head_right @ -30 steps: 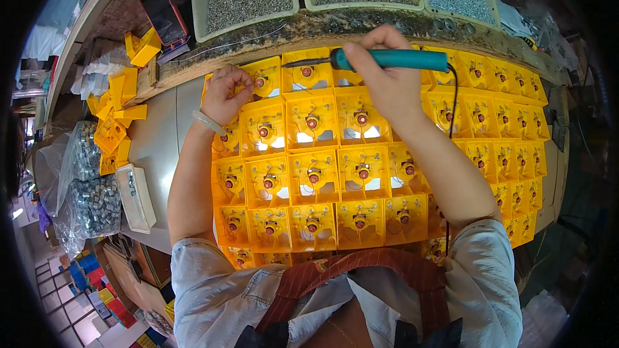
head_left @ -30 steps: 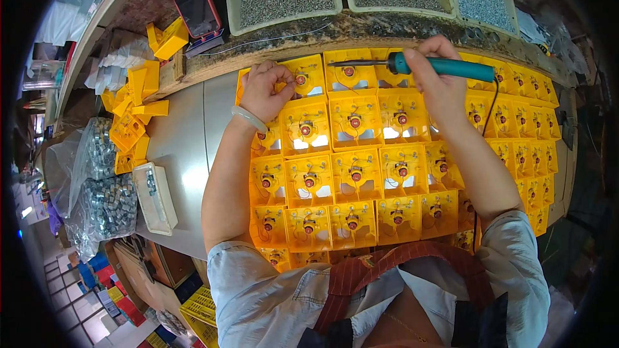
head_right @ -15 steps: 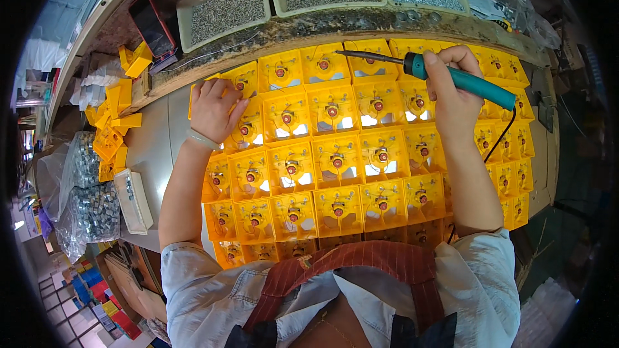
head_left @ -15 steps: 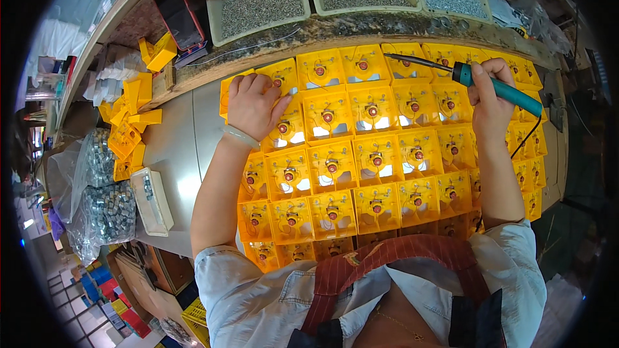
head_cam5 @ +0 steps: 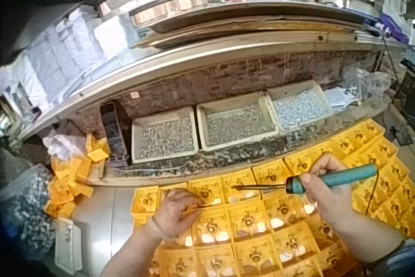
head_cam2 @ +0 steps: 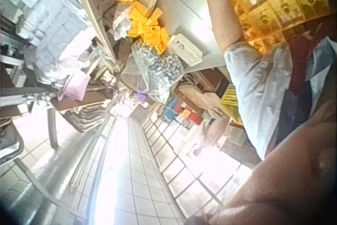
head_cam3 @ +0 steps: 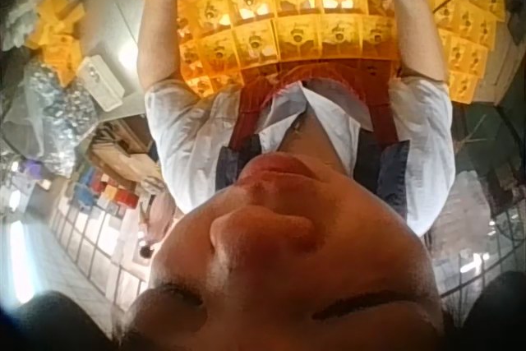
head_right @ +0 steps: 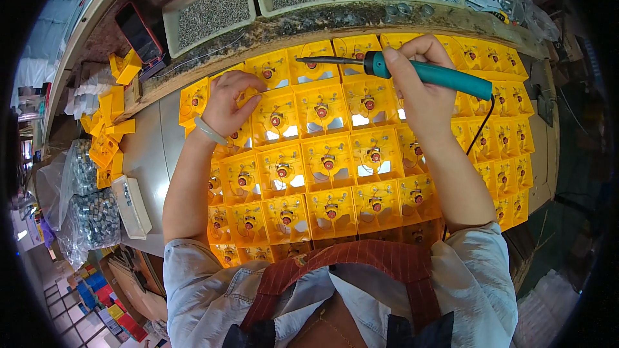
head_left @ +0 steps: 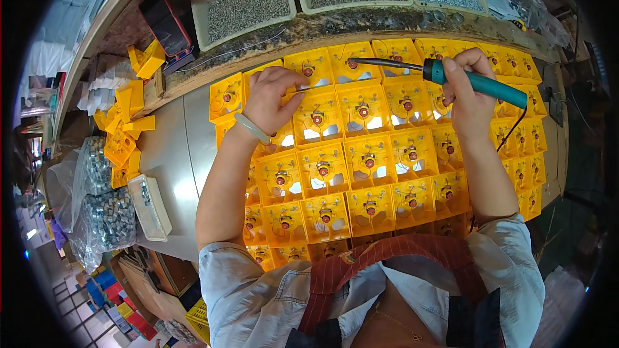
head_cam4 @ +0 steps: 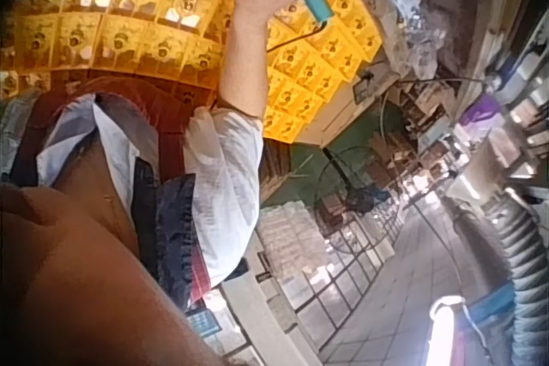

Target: The person solders components inside a grid of plastic housings using a soldering iron, then presses the components into the housings by hand.

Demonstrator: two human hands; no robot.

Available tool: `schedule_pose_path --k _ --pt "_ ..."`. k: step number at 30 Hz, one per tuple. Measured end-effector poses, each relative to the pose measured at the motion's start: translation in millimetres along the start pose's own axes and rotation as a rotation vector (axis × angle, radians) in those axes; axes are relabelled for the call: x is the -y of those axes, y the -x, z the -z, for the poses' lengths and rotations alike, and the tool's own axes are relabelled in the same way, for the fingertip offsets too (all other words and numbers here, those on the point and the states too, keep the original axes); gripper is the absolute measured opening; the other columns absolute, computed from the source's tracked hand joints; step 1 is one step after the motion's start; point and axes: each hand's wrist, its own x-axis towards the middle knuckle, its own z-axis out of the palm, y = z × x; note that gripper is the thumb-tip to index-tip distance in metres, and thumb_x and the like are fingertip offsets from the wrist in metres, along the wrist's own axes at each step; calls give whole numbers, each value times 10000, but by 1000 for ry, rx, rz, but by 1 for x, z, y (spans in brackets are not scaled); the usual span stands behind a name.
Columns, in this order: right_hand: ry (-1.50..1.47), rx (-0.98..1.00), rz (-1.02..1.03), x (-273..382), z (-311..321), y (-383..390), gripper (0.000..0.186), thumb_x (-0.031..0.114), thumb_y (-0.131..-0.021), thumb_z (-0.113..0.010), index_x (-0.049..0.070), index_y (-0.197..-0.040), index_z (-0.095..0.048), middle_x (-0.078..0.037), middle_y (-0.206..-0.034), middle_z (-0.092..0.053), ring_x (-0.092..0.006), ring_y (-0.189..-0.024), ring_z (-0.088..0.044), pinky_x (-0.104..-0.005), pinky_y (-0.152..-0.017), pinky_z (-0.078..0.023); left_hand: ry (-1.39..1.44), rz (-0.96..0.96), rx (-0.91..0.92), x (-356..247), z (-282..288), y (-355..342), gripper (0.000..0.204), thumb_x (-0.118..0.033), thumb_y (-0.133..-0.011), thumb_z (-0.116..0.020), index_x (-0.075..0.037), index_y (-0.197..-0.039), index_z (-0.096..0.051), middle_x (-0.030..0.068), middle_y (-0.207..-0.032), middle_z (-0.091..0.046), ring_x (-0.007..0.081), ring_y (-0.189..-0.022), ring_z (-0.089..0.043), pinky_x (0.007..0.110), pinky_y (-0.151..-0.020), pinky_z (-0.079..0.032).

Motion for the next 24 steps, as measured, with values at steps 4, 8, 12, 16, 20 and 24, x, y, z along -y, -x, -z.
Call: schedule_pose_path --k 4,8,12,16,20,24 --pt "-19 27 -31 -14 -8 -3 155 91 -846 -653 55 -789 -513 43 -569 -481 -1 -463 -367 -178 -425 -252 -6 39 20 15 -5 0 64 -140 -770 -658 -110 -826 -653 18 -844 -633 230 -950 -544 370 -853 -352" --pt "-6 21 -58 -28 -21 -8 159 92 -841 -659 53 -786 -515 43 -582 -496 3 -486 -378 -174 -437 -256 470 451 18 30 -15 -5 69 -162 -771 -664 -115 -817 -645 -1 -798 -626 204 -894 -534 381 -825 -333" --pt "-38 65 -72 -47 -37 -12 161 92 -837 -664 54 -785 -517 49 -617 -510 8 -550 -410 -165 -477 -286 -76 261 -14 29 -24 -13 82 -140 -799 -652 -66 -814 -619 57 -752 -621 210 -736 -546 355 -783 -357" --pt "3 112 -98 -65 -45 -15 168 109 -833 -676 56 -783 -524 31 -685 -529 -17 -619 -442 -180 -534 -336 -109 245 -41 31 -29 -15 92 -174 -804 -646 -87 -805 -616 52 -789 -612 231 -785 -525 369 -787 -324" --pt "47 141 -136 -70 -50 -15 179 124 -829 -686 54 -787 -527 24 -694 -533 -26 -640 -457 -189 -552 -356 -104 230 -2 31 -29 -18 81 -174 -810 -641 -97 -809 -619 49 -833 -600 244 -849 -513 372 -799 -325" --pt "3 134 -166 -74 -56 -14 186 129 -826 -690 49 -789 -526 21 -692 -537 -30 -637 -466 -190 -551 -363 -110 204 -7 34 -31 -18 79 -175 -812 -643 -100 -812 -620 48 -834 -596 240 -853 -513 376 -803 -323"
